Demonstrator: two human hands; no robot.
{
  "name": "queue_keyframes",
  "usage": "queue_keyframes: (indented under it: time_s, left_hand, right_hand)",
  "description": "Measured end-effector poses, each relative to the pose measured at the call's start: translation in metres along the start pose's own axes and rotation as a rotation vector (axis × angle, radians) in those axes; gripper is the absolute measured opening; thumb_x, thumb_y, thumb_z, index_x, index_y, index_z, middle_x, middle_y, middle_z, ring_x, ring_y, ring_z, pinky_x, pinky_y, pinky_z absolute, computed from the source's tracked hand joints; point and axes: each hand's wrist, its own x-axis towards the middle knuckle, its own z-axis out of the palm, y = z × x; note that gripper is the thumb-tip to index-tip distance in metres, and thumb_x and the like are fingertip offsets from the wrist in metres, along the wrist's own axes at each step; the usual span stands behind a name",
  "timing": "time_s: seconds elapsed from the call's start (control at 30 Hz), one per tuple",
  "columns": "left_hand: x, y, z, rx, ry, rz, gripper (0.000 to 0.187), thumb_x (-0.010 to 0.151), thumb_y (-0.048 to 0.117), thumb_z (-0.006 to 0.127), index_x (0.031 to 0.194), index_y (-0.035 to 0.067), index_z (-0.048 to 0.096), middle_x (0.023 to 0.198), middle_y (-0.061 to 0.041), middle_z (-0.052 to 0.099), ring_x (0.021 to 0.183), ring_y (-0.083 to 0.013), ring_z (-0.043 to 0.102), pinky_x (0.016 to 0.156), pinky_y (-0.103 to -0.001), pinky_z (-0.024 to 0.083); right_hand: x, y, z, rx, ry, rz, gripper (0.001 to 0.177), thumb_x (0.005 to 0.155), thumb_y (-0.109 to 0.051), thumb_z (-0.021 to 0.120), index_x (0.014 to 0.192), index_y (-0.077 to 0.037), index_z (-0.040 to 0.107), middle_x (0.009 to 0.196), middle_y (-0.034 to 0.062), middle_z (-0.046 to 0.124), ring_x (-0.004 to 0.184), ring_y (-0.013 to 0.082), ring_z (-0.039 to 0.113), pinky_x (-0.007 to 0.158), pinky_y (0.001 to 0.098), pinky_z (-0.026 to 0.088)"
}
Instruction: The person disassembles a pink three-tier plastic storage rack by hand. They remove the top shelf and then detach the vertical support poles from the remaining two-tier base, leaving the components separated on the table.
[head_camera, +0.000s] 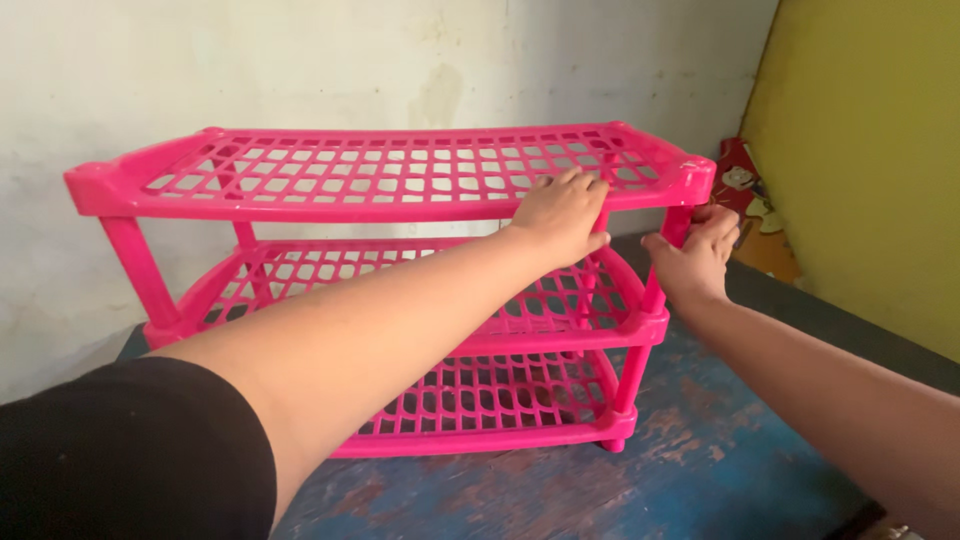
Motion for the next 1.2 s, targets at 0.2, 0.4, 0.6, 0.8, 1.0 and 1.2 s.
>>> queue_keyframes:
  time_s: [0.2,0.4,0.6,0.8,1.0,1.2]
  left_hand:
    - [0.008,0.003,0.008,-0.068,-0.054,-0.055,0.052,0.091,0.046,0.070,0.122,0.006,0.058,0.117,-0.014,0.067,0.116,-0.0339,0.063,0.094,-0.052,0.051]
    - [0.019,0.004,0.014,-0.074,-0.091,-0.052,0.059,0.088,0.048,0.070,0.125,0.005,0.057,0.113,-0.014,0.069,0.112,-0.0344,0.066,0.092,-0.048,0.053]
    - [0.032,0.010,0.027,0.011,0.168,0.007,0.058,0.084,0.059,0.065,0.107,0.006,0.064,0.102,-0.013,0.072,0.099,-0.0331,0.070,0.081,-0.050,0.055]
    - [0.042,0.008,0.026,-0.004,0.022,-0.034,0.063,0.090,0.067,0.056,0.081,0.005,0.067,0.070,-0.010,0.070,0.072,-0.0309,0.072,0.060,-0.048,0.057]
    - [0.043,0.005,0.023,0.095,0.133,0.048,0.061,0.090,0.065,0.059,0.069,0.008,0.068,0.058,-0.013,0.066,0.060,-0.0329,0.070,0.057,-0.047,0.055]
    - [0.059,-0.005,0.014,0.088,0.223,0.059,0.064,0.090,0.065,0.061,0.063,0.007,0.067,0.056,-0.014,0.063,0.057,-0.0320,0.068,0.052,-0.047,0.052]
  right_hand:
    - [0.024,-0.004,-0.009,-0.005,-0.140,0.059,0.048,0.083,-0.026,0.080,0.117,0.001,0.058,0.107,0.0175,0.069,0.099,0.0303,0.068,0.088,0.0434,0.053]
    - [0.043,-0.003,0.002,0.258,-0.173,0.188,0.024,0.092,-0.027,0.071,0.103,-0.006,0.072,0.089,0.0075,0.071,0.081,0.0146,0.063,0.071,0.0359,0.050]
    - [0.063,0.011,0.020,0.554,-0.210,0.376,0.015,0.093,-0.015,0.066,0.086,-0.001,0.065,0.076,0.0071,0.066,0.069,0.0183,0.064,0.061,0.0351,0.052]
    - [0.075,0.024,0.017,0.818,-0.453,0.380,0.006,0.092,-0.007,0.060,0.088,-0.005,0.064,0.069,0.0055,0.061,0.061,0.0196,0.061,0.059,0.0379,0.055]
    - [0.072,0.017,0.020,0.867,-0.479,0.368,0.010,0.089,-0.005,0.056,0.080,-0.007,0.054,0.060,0.0049,0.049,0.048,0.0166,0.048,0.046,0.0367,0.047]
    - [0.054,-0.002,0.018,0.757,-0.307,0.341,0.019,0.091,-0.003,0.061,0.072,-0.005,0.060,0.053,0.0039,0.048,0.039,0.0137,0.040,0.040,0.0339,0.033]
